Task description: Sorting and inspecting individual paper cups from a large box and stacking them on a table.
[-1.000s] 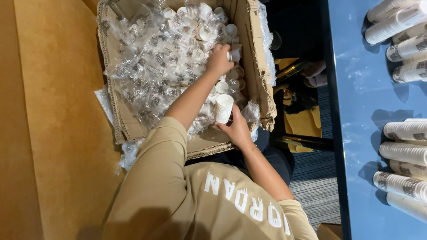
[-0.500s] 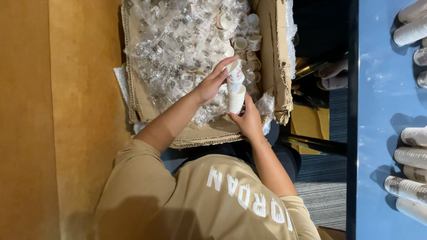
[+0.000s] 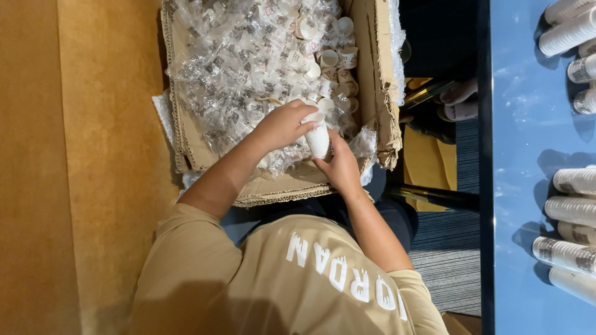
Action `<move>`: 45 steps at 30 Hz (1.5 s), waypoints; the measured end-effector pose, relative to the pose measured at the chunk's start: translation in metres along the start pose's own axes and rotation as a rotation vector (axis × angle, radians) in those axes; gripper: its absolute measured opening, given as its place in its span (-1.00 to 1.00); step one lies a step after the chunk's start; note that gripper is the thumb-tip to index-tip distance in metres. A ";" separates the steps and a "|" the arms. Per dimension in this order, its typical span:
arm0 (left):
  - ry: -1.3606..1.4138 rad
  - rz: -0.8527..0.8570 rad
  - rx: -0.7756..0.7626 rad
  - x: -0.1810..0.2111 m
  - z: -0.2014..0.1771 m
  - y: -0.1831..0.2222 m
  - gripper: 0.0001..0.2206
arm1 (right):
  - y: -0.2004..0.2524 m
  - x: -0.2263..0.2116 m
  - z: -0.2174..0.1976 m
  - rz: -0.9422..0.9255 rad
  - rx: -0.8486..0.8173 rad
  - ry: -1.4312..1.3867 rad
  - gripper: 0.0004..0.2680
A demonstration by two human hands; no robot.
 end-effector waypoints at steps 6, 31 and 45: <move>-0.123 0.139 -0.220 -0.004 0.006 -0.018 -0.61 | 0.000 0.000 0.003 0.202 -0.101 0.015 -0.43; -0.332 0.004 0.321 -0.048 0.000 -0.082 -0.85 | -0.004 0.028 0.000 0.236 -0.016 -0.238 -0.44; -0.209 0.156 0.453 0.024 0.002 0.000 -0.85 | 0.001 0.016 0.003 0.188 -0.081 -0.069 -0.44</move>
Point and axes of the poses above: each hand's wrist, its own y-axis away from the middle knuckle, its own z-axis out of the palm, x = y × z, the point moved 5 cm from there along -y, towards the middle knuckle, and after that the axes turned 15 degrees about -y, right-handed, at the moved point
